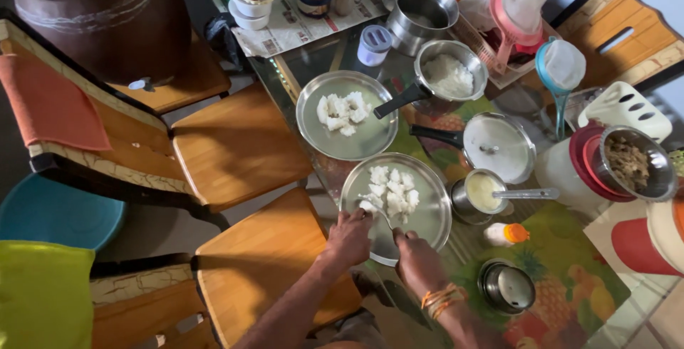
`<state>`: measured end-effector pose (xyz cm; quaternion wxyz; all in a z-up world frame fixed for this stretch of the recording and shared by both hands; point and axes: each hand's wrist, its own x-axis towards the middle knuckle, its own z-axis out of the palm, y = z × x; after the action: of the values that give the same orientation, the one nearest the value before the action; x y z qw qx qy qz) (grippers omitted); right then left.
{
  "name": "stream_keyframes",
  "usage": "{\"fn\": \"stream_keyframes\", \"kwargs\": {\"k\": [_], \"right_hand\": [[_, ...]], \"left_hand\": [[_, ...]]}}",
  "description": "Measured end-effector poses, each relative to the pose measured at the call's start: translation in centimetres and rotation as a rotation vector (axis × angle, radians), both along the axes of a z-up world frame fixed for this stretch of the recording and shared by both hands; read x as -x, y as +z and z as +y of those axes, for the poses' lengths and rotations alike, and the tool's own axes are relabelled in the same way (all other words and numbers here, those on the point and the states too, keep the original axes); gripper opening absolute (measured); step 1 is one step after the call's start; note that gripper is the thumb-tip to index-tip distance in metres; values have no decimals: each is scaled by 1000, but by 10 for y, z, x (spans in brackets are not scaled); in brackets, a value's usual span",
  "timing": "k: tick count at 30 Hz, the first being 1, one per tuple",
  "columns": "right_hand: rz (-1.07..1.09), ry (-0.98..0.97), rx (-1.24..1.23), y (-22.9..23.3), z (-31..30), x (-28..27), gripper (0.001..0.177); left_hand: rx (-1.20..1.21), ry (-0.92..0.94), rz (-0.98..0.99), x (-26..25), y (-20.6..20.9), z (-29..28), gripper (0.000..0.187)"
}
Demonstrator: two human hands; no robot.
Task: The person serves food from containers into plates at a dining table after washing a plate.
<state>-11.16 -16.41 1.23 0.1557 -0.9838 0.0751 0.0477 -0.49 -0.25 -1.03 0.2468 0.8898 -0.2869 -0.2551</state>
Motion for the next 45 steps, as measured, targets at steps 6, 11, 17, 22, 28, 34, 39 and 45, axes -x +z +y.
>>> {"fn": "stream_keyframes", "kwargs": {"k": [6, 11, 17, 22, 28, 34, 39, 45], "right_hand": [[-38, -141, -116, -30, -32, 0, 37], [-220, -105, -100, 10, -16, 11, 37], [-142, -53, -19, 38, 10, 13, 47], [-89, -34, 15, 19, 9, 13, 49], [-20, 5, 62, -23, -17, 21, 50], [-142, -43, -59, 22, -14, 21, 53], [-111, -5, -31, 35, -3, 21, 47], [-61, -16, -6, -13, -11, 21, 50]], "left_hand": [[5, -12, -1, -1, -1, -1, 62], [61, 4, -36, -1, -16, 3, 63], [38, -4, -40, 1, -16, 0, 63], [23, -12, -39, 0, -10, 2, 62], [-8, -27, -5, 1, -7, 0, 65], [11, -28, -26, -2, -13, 1, 64], [-4, -35, -4, -2, -5, -2, 59], [-43, -49, 9, -4, -11, -6, 53]]}}
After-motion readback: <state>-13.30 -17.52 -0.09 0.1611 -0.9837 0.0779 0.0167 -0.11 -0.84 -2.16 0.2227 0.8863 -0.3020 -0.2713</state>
